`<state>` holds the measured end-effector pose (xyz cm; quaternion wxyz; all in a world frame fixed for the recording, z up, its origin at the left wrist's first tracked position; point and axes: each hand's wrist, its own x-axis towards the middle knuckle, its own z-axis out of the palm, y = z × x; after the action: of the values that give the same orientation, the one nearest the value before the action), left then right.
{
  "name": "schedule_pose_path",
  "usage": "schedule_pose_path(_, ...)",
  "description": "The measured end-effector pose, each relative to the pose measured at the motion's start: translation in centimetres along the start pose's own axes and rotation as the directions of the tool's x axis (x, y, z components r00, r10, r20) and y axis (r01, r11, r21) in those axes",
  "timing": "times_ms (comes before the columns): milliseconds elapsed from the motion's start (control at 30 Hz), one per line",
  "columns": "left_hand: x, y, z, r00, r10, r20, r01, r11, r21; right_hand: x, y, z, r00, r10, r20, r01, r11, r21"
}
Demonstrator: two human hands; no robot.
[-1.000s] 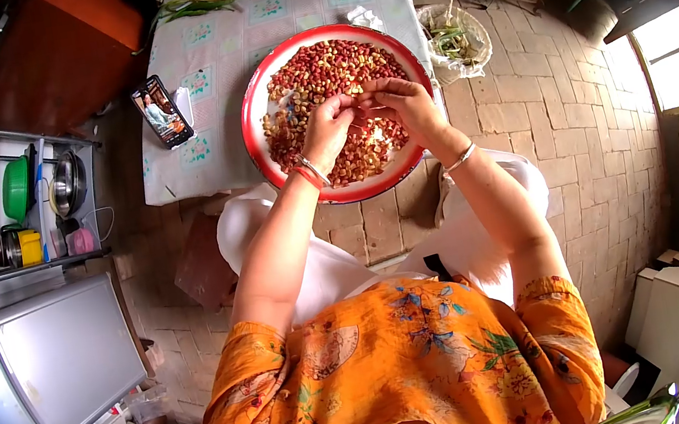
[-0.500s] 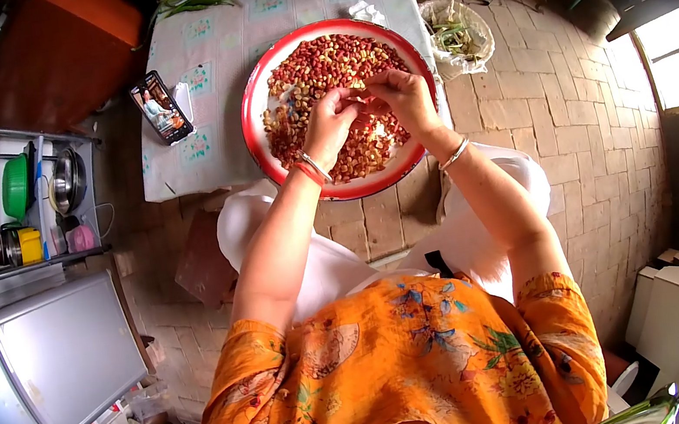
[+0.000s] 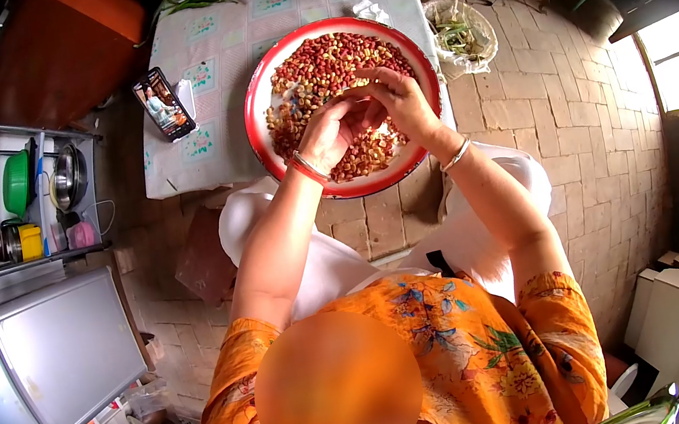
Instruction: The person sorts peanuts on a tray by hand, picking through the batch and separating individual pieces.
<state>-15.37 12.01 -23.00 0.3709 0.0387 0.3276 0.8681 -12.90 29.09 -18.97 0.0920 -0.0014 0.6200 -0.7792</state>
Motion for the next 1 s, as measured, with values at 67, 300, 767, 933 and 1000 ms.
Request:
schedule_pose_path(67, -0.2, 0.0, 0.6, 0.992, -0.002, -0.125, 0.002, 1.000, 0.004, 0.1, -0.9, -0.2, 1.000, 0.023, -0.017, -0.022, 0.995, 0.097)
schedule_pose_path(300, 0.2, 0.6, 0.5, 0.926, 0.231, -0.298, -0.046, 0.853, 0.520, 2.4, -0.9, -6.8, 0.987, -0.022, -0.158, -0.034, 0.940, -0.341)
schedule_pose_path(767, -0.9, -0.8, 2.0, 0.929, 0.290, 0.231, -0.051, -0.516, 0.855, 2.2, 2.4, -4.2, 0.960, -0.270, 0.074, 0.118, 0.152, -0.981)
schedule_pose_path(933, -1.5, -0.6, 2.4, 0.924, 0.330, 0.192, -0.030, -0.439, 0.898, 2.9, 3.4, -3.5, 0.954, -0.282, 0.103, 0.131, 0.081, -0.988)
schedule_pose_path(1000, -1.5, -0.5, 2.1, 0.888, 0.391, 0.243, -0.056, -0.432, 0.900, 3.0, 3.6, -3.1, 0.936, -0.329, 0.126, 0.153, 0.058, -0.986)
